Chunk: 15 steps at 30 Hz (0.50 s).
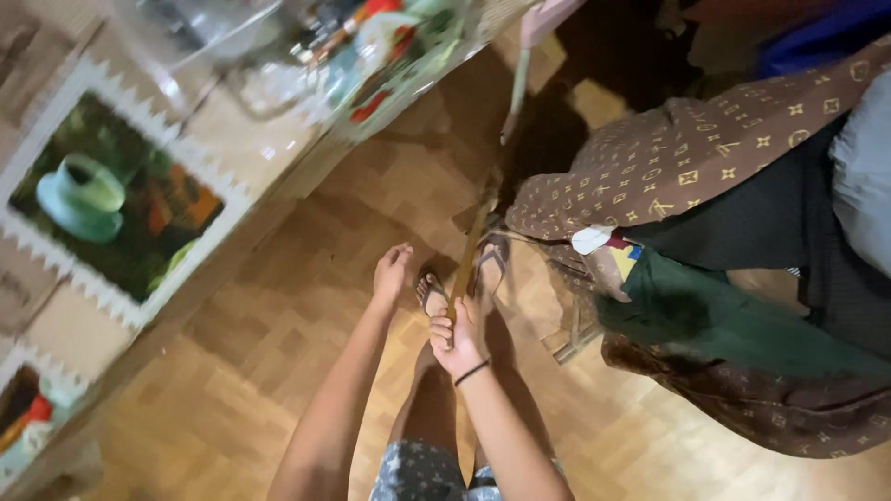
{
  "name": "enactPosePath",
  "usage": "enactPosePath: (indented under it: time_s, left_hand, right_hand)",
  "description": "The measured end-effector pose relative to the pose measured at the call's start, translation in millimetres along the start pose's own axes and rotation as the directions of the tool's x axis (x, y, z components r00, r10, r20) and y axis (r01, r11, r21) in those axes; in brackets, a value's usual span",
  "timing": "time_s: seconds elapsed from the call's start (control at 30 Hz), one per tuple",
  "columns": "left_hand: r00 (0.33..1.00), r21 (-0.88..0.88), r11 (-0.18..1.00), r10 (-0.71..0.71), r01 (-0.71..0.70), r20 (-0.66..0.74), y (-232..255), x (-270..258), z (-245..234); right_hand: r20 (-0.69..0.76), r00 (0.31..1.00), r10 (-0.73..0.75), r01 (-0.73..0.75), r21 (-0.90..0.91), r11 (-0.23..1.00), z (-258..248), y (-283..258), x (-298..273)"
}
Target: Sweep debris on a wooden floor into a pile using a handheld broom.
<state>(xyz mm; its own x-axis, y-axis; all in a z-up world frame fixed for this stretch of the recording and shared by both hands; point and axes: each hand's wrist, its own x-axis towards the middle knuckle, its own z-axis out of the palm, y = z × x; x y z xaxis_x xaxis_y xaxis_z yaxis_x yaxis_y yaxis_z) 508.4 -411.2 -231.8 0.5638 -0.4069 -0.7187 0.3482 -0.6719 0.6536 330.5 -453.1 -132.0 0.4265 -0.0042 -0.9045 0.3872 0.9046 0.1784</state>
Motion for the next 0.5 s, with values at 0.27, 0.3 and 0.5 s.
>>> enactPosePath:
  time_s: [0.27, 0.3, 0.5]
  left_hand:
    - [0.989, -0.228, 0.973, -0.072, 0.041, -0.130, -82.1, -52.0, -71.3]
    - [0.982, -0.284, 0.954, -0.133, 0.090, -0.135, -92.4, -59.3, -81.0]
    - [0.945, -0.372, 0.928, -0.124, 0.003, -0.302, -220.1, -97.4, -108.3]
  right_hand:
    - [0.050, 0.930, 0.365, -0.360, -0.091, 0.929, -55.2, -170.0, -100.4]
    - [0.015, 0.920, 0.392, -0.385, -0.166, 0.908, -41.3, -199.2, -118.7]
    - [0.025, 0.999, 0.034, 0.006, -0.877, 0.481, 36.8, -231.1, -73.3]
